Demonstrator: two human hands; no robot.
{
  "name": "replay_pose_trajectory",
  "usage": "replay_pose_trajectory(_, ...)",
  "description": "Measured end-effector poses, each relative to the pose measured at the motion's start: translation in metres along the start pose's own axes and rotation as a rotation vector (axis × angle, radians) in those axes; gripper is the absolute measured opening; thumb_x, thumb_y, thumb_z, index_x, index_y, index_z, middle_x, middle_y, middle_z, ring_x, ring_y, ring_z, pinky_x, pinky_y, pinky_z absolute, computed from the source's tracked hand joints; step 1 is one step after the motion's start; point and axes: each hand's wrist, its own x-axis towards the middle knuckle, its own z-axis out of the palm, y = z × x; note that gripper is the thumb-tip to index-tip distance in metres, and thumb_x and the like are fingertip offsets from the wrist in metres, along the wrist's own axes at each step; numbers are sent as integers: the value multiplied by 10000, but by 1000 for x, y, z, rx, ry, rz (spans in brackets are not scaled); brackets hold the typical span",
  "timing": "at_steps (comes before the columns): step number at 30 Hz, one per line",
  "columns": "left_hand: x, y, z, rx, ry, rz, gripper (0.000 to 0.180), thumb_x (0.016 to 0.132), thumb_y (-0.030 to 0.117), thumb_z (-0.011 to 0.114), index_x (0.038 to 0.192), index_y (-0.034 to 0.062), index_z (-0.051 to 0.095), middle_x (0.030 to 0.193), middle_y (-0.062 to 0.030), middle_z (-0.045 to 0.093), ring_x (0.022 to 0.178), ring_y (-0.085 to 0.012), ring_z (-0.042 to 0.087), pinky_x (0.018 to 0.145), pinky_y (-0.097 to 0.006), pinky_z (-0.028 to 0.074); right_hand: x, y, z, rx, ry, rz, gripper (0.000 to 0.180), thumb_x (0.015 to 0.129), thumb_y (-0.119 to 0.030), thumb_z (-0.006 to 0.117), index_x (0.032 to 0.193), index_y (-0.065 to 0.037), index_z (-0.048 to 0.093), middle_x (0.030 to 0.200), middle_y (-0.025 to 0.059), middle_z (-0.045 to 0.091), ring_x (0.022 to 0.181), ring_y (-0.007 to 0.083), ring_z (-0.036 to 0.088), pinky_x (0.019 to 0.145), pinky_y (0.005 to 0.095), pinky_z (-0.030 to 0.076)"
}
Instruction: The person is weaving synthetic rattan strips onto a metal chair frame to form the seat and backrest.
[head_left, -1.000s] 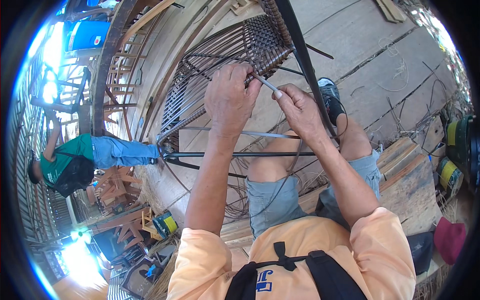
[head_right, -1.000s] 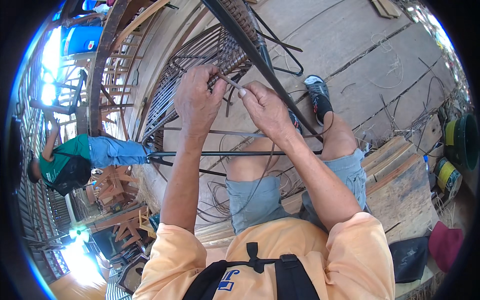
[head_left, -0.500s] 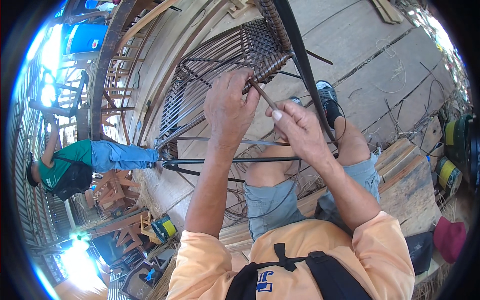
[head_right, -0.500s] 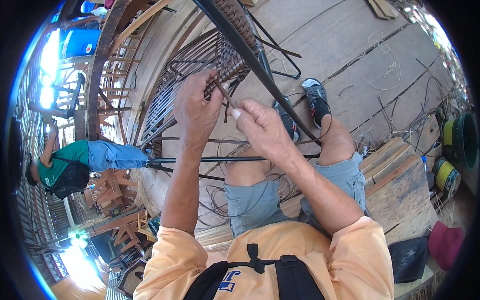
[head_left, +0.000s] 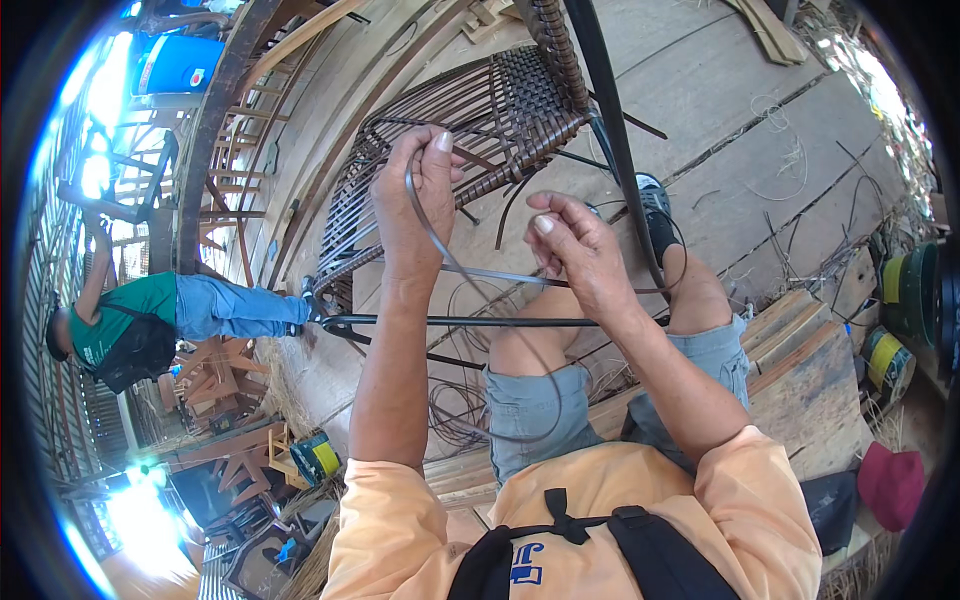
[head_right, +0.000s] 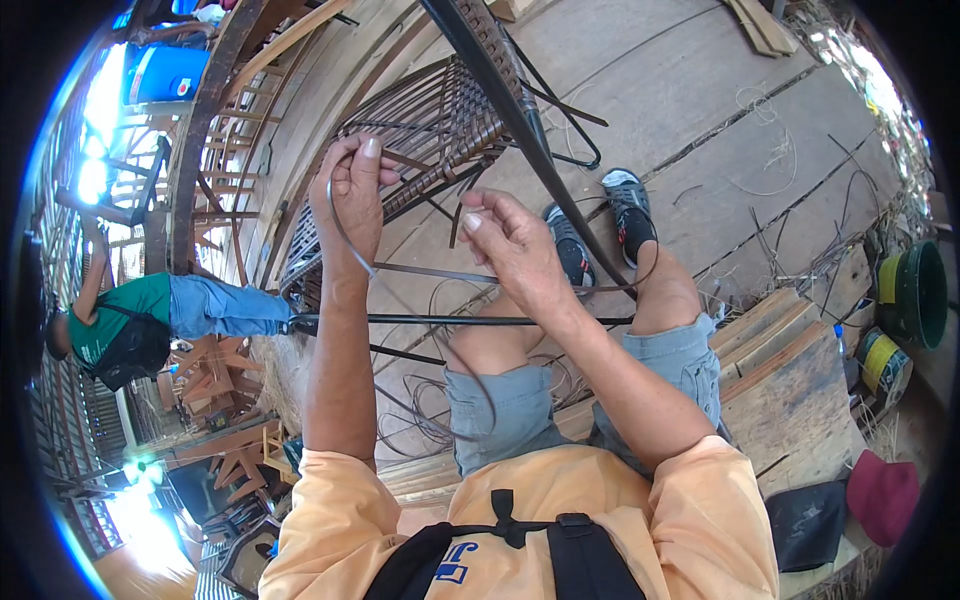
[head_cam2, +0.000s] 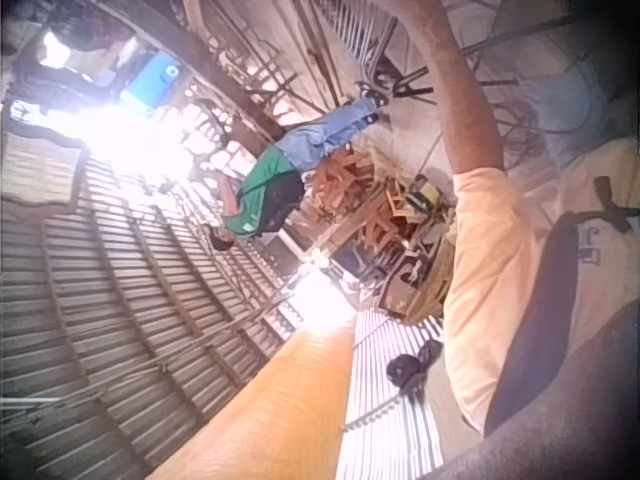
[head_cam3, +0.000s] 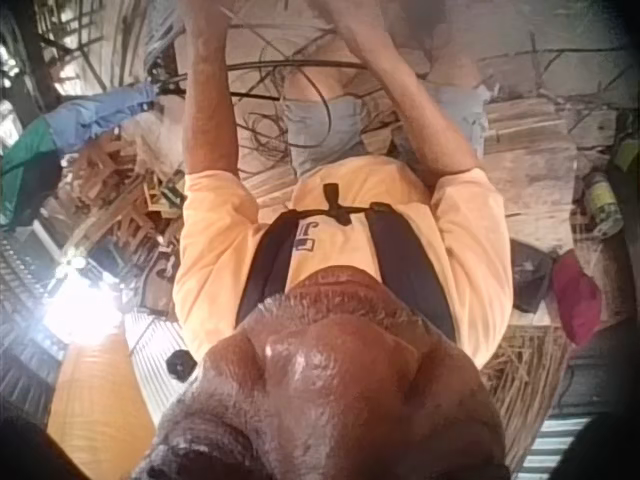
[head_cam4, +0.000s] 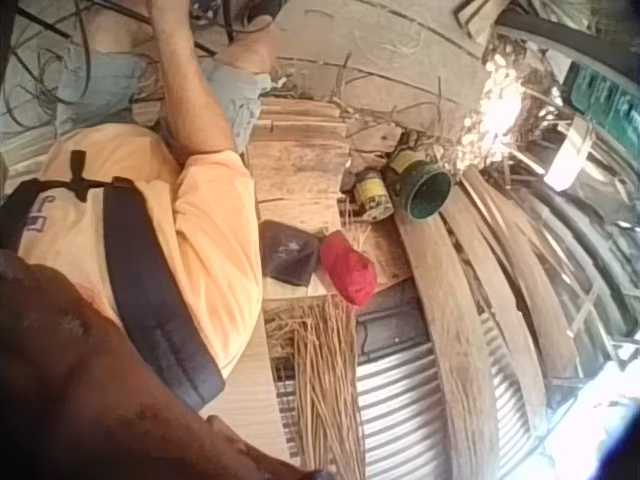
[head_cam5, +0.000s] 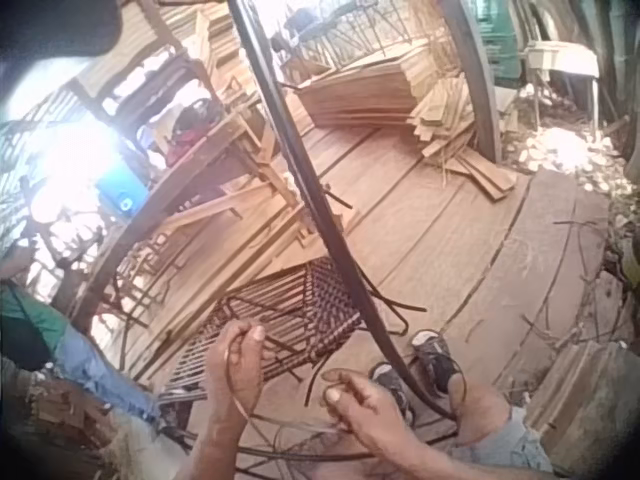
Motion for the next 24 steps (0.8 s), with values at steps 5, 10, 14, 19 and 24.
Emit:
replay_pose_trajectory(5, 2, -15, 2, -65, -86, -64, 175, 896, 131, 541, 936, -31, 595, 709, -91, 620, 629, -116, 601, 578, -216, 461, 12, 7, 9, -17, 5, -102, 371, 897, -135, 536, 1232, -5, 441, 896, 12, 546, 680, 38, 470, 564, 167, 386)
replay_pose_trajectory(10, -1, -17, 4, 41, -141, -6, 167, 878, 126, 565, 926, -27, 612, 713, -98, 618, 622, -123, 583, 579, -229, 450, 13, 9, 11, -89, 67, -177, 321, 852, -80, 573, 1143, 38, 505, 895, 20, 530, 685, 59, 483, 596, 198, 429)
replay_pose_trajectory(14, -8, 0, 5, 211, -153, 126, 133, 860, 108, 590, 908, -14, 615, 744, -87, 621, 622, -119, 553, 584, -235, 442, 19, 12, 5, -162, 85, -261, 243, 840, -65, 572, 1059, 36, 540, 906, 32, 513, 717, 63, 485, 610, 207, 441)
replay_pose_trajectory(19, -16, 2, 4, 157, -100, 217, 91, 842, 84, 612, 884, 3, 614, 764, -83, 615, 619, -123, 541, 583, -251, 439, 20, 3, 6, -103, 37, -281, 150, 824, -52, 564, 950, 23, 535, 885, 31, 476, 731, 67, 471, 633, 212, 435)
replay_pose_trajectory(24, -18, -5, 3, 225, -55, 311, 83, 815, 70, 638, 878, 20, 616, 769, -92, 609, 638, -165, 569, 593, -271, 449, 18, 1, 2, -149, -37, -245, 136, 837, -66, 544, 951, 7, 537, 838, 12, 472, 734, 67, 450, 665, 209, 410)
